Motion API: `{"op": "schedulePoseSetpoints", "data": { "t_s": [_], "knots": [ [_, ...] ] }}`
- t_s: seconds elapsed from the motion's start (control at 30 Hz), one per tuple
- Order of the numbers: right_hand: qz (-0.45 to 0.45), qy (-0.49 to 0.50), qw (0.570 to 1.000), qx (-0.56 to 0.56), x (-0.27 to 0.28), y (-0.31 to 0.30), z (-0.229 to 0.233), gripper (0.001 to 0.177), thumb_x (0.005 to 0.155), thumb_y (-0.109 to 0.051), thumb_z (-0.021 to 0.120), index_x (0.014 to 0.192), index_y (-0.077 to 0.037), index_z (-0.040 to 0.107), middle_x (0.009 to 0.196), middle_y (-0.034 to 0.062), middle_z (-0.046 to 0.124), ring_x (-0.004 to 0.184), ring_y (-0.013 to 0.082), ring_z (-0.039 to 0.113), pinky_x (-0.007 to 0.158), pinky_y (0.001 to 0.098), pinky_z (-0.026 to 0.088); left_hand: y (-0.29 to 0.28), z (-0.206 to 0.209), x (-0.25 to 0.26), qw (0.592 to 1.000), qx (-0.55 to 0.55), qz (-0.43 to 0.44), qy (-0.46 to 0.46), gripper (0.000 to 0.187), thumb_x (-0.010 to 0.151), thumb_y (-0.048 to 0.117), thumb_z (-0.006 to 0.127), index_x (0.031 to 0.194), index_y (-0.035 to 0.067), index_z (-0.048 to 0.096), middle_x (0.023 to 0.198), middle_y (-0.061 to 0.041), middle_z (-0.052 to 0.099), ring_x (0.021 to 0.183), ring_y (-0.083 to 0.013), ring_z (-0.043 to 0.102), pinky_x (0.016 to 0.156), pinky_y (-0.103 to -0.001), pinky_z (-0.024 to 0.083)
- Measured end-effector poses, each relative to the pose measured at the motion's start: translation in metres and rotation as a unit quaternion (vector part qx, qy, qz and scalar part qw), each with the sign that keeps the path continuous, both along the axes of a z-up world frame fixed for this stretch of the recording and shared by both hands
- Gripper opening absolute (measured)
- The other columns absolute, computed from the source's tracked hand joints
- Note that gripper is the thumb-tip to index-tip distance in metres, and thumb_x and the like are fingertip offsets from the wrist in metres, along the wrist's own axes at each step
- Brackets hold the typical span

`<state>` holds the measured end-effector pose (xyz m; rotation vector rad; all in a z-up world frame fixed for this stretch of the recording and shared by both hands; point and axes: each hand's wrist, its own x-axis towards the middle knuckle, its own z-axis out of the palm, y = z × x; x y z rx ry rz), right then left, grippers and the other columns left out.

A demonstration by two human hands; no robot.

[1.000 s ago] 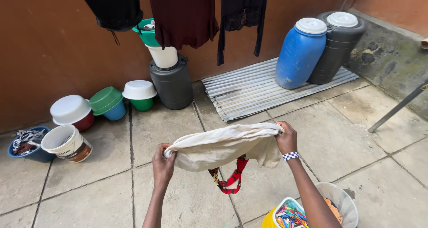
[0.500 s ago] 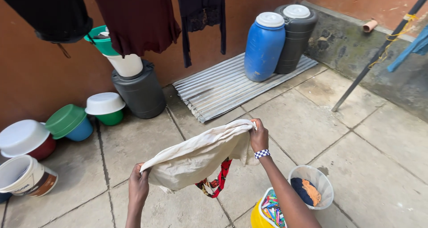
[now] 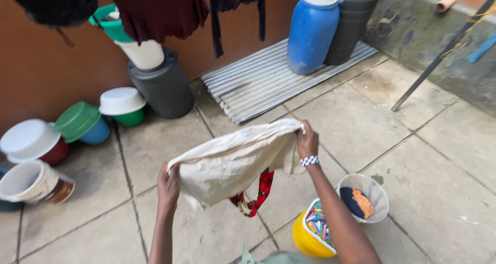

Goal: Hanging wet laundry on a clothesline using clothespins.

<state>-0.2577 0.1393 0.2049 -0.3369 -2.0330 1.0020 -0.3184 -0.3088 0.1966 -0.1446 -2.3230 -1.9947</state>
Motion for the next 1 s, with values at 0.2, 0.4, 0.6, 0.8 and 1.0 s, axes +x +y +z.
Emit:
{"op": "schedulePoseSetpoints", "data": {
  "t_s": [0.2,0.4,0.6,0.8,1.0],
  "knots": [
    [-0.001,-0.002,1.0,-0.004,0.003,0.012,0.011,0.022,0.096,0.004,0.056,0.114,-0.002,0.066,0.097,0.0211,0.072,0.089,0.0335,0.073,0.076,0.0385,0.054,0.012,0.013,-0.001,0.999,0.04,-0.027,-0.001,0.025,0.111,0.028,0.055,0.108,0.004,0.064,0.089,0.002,0.058,0.082,-0.008,0.047,0.075,-0.024,0.042],
    [0.002,0.009,0.999,-0.045,0.005,0.031,0.006,0.014,0.099,0.005,0.059,0.111,0.001,0.066,0.094,0.0109,0.072,0.088,0.0142,0.064,0.082,0.0302,0.052,0.041,0.018,-0.013,0.998,0.056,-0.017,-0.039,0.017,0.106,0.022,0.062,0.112,0.006,0.066,0.093,0.004,0.064,0.082,-0.006,0.051,0.074,-0.024,0.044],
    [-0.028,-0.032,0.996,-0.081,0.002,0.067,-0.008,0.011,0.099,0.005,0.06,0.108,0.0,0.066,0.093,0.0054,0.071,0.088,0.0108,0.063,0.082,0.0272,0.052,0.084,0.021,-0.037,0.994,0.079,-0.055,-0.051,0.019,0.104,0.022,0.066,0.115,0.007,0.066,0.099,0.003,0.069,0.09,-0.0066,0.058,0.083,-0.025,0.049],
    [-0.048,-0.059,0.992,-0.097,-0.034,0.125,-0.047,0.012,0.099,0.004,0.06,0.109,0.0,0.065,0.093,0.0083,0.07,0.088,0.0127,0.061,0.083,0.0293,0.052,0.141,-0.012,-0.102,0.986,0.12,-0.096,-0.069,0.015,0.102,0.016,0.068,0.112,0.005,0.067,0.099,0.003,0.069,0.089,-0.0061,0.058,0.083,-0.024,0.048],
    [-0.083,-0.123,0.984,-0.094,-0.072,0.179,-0.061,0.011,0.1,-0.004,0.065,0.11,0.0,0.064,0.096,0.0142,0.073,0.086,0.0199,0.067,0.08,0.0343,0.052,0.207,-0.027,-0.163,0.984,0.078,-0.121,-0.104,0.01,0.102,0.014,0.067,0.108,0.006,0.067,0.095,0.003,0.067,0.086,-0.0053,0.056,0.079,-0.023,0.045]
  ]
}}
